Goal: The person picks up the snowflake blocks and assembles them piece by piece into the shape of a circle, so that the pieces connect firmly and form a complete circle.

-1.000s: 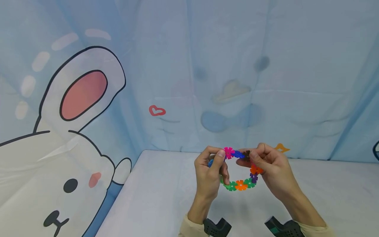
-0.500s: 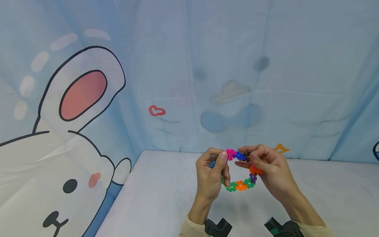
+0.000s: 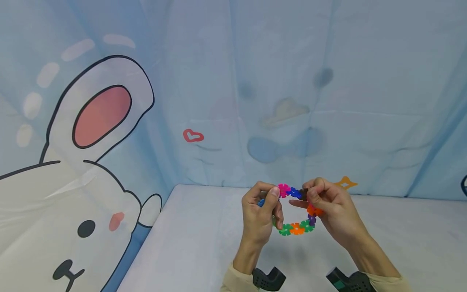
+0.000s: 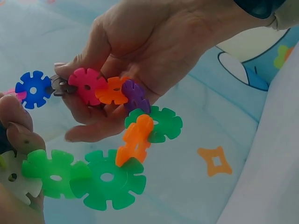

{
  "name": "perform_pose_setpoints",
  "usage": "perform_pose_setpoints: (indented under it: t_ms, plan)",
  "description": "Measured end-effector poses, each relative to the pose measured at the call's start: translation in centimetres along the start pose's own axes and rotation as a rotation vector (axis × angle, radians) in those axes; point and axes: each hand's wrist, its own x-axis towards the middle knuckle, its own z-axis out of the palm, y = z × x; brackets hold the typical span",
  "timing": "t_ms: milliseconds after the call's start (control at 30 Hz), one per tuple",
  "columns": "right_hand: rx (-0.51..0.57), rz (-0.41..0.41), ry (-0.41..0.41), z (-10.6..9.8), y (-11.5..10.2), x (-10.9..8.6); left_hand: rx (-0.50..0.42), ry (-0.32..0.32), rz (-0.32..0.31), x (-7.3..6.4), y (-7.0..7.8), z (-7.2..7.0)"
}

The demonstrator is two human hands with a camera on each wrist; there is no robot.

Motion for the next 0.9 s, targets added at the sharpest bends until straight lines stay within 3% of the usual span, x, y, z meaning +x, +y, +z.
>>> perform_pose_setpoints:
  t_ms: [200, 500, 767, 900]
  plan:
    - [-0.011, -0.014, 0.008, 0.2, -0.1, -0.1, -0.013, -0.020, 0.038, 0.0, -0.2, 0.0]
    - [0.013, -0.050, 0.001, 0.0, 0.0, -0.1, 0.063, -0.030, 0.107, -0.1, -0.3, 0.2]
    - [-0.051, -0.031, 0.011, -0.1, -0.5, -0.3, 0.061, -0.021, 0.099, -0.1, -0.5, 0.3]
    - [-0.088, 0.017, 0.008, -0.8, -0.6, -0.3, 0.059, -0.014, 0.018, -0.1, -0.7, 0.4]
